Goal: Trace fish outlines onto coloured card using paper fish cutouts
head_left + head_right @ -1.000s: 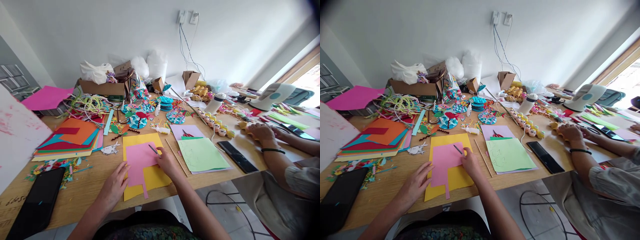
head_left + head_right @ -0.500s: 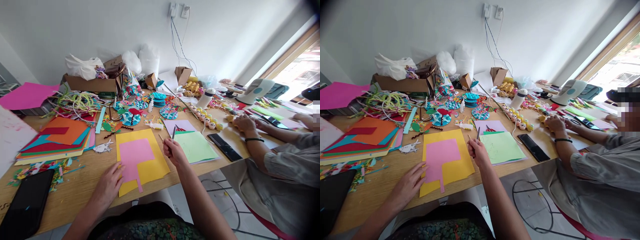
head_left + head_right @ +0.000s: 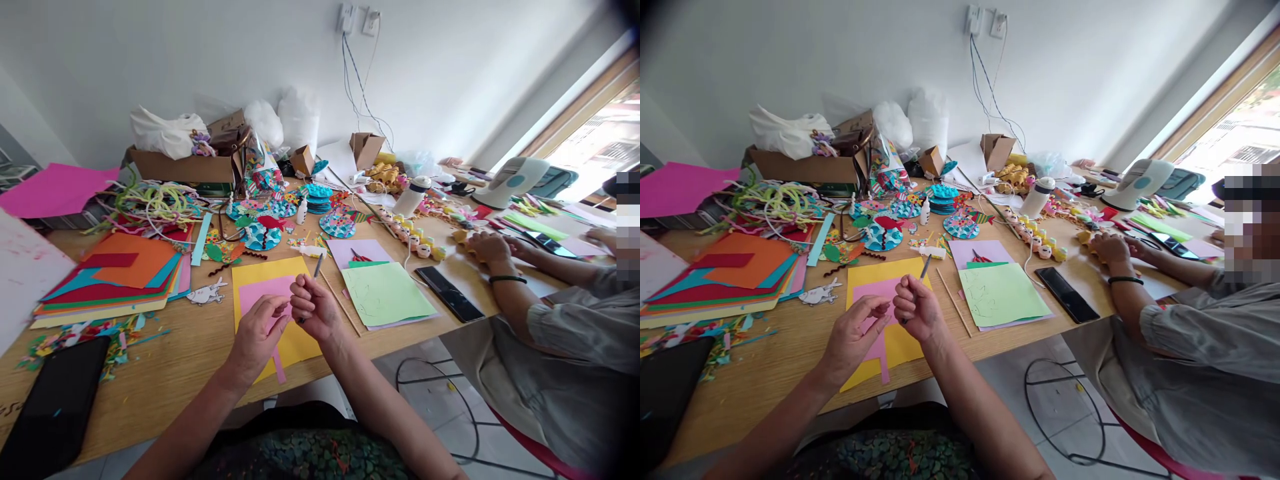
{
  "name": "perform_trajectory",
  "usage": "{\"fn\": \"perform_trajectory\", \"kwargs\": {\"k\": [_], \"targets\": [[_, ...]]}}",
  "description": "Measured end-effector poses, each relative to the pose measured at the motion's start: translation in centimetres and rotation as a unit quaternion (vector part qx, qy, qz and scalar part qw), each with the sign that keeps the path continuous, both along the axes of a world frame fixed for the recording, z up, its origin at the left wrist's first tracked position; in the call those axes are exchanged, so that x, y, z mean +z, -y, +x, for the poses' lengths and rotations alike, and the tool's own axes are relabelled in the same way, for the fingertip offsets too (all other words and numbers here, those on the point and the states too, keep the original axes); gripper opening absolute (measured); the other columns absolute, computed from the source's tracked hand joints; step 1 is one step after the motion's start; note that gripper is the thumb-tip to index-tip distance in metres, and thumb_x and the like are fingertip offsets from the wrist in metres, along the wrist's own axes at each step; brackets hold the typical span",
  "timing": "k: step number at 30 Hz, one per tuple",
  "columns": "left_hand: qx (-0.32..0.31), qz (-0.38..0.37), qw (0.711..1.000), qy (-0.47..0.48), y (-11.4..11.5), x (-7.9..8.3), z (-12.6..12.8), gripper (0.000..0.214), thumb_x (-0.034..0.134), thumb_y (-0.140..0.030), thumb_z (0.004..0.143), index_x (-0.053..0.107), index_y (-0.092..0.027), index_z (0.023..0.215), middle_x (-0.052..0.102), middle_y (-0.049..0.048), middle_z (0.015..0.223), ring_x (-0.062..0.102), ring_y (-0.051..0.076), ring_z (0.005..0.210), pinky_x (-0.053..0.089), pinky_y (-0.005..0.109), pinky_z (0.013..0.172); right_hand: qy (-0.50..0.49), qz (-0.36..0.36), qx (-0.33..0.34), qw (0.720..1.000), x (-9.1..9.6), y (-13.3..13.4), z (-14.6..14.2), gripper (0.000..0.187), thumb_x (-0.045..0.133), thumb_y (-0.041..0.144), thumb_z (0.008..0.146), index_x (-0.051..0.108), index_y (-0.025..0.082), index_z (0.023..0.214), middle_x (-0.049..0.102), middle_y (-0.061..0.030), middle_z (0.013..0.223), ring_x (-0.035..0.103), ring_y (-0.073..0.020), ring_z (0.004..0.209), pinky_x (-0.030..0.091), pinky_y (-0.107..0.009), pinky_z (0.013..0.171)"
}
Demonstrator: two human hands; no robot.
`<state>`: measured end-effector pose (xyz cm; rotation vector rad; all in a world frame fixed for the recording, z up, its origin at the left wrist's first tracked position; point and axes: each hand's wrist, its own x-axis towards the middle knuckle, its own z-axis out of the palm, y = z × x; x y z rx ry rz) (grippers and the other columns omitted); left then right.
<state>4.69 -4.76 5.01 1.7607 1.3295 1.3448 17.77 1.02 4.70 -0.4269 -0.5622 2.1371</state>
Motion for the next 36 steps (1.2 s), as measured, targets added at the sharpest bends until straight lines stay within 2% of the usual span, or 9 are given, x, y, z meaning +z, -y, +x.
{"fn": "perform_trajectory", "kwargs": {"k": [4,13,18,25,28,31,36], "targets": [[0.011,0.0,1.0,0.003,-0.4,-0.3,-0.1,0.009,0.058,-0.023,0.074,0.063,-0.023,0.08,0.065,0.0027,0.08,0.059,0.018,0.073,0.049,0.029,0.072,0.007,-0.017,0.008,1.0,0.1,0.3,-0.7,0.019,0.051,0.032,0.082,0.044,0.018,0.071,0.023,0.0084,0.056,0.007,-0.0031,0.04,0.006,-0.014,0.033],[0.039,0.014,0.998,-0.048,-0.6,-0.6,-1.2,0.008,0.058,-0.023,0.076,0.066,-0.024,0.076,0.068,0.0006,0.073,0.06,0.017,0.064,0.046,0.026,0.066,0.028,-0.02,-0.012,0.999,0.2,0.9,-1.5,0.02,0.057,0.03,0.077,0.046,0.017,0.066,0.026,0.007,0.052,0.021,-0.0029,0.041,0.009,-0.012,0.033],[0.05,0.035,0.996,-0.063,-0.7,-0.5,-1.3,0.01,0.056,-0.022,0.076,0.066,-0.024,0.075,0.069,0.0009,0.073,0.061,0.017,0.065,0.045,0.025,0.065,0.012,-0.024,-0.023,0.999,0.2,1.0,-1.8,0.02,0.059,0.029,0.074,0.047,0.016,0.065,0.027,0.0067,0.052,0.027,-0.0031,0.042,0.01,-0.012,0.032],[0.065,0.069,0.989,-0.113,-0.7,-0.2,-1.3,0.013,0.051,-0.018,0.076,0.062,-0.021,0.07,0.065,0.0008,0.067,0.058,0.014,0.06,0.043,0.023,0.062,-0.047,-0.079,-0.017,0.996,0.4,1.3,-1.9,0.017,0.057,0.026,0.077,0.047,0.016,0.066,0.026,0.0069,0.052,0.028,-0.0034,0.042,0.012,-0.01,0.032],[0.057,0.031,0.995,-0.07,-0.8,-0.4,-1.5,0.01,0.054,-0.019,0.075,0.061,-0.02,0.068,0.063,-0.0005,0.065,0.056,0.013,0.059,0.042,0.022,0.06,-0.086,-0.094,0.01,0.992,0.3,1.2,-1.8,0.019,0.054,0.026,0.08,0.046,0.016,0.067,0.022,0.0076,0.053,0.023,-0.003,0.041,0.011,-0.01,0.032],[0.022,-0.04,0.999,0.021,-1.0,-0.3,-1.7,0.008,0.056,-0.024,0.074,0.062,-0.019,0.07,0.061,-0.0012,0.064,0.054,0.012,0.059,0.042,0.022,0.058,-0.119,-0.104,0.035,0.987,0.2,1.1,-1.7,0.023,0.045,0.028,0.086,0.046,0.015,0.068,0.02,0.008,0.053,0.02,-0.0028,0.04,0.01,-0.011,0.033],[-0.011,-0.129,0.98,0.152,-1.0,0.1,-1.7,0.01,0.063,-0.027,0.071,0.065,-0.018,0.074,0.06,-0.0017,0.064,0.052,0.011,0.059,0.042,0.022,0.058,-0.16,-0.111,0.053,0.979,0.1,0.7,-1.7,0.036,0.025,0.03,0.094,0.046,0.014,0.069,0.02,0.0075,0.053,0.021,-0.0029,0.039,0.01,-0.012,0.033]]}}
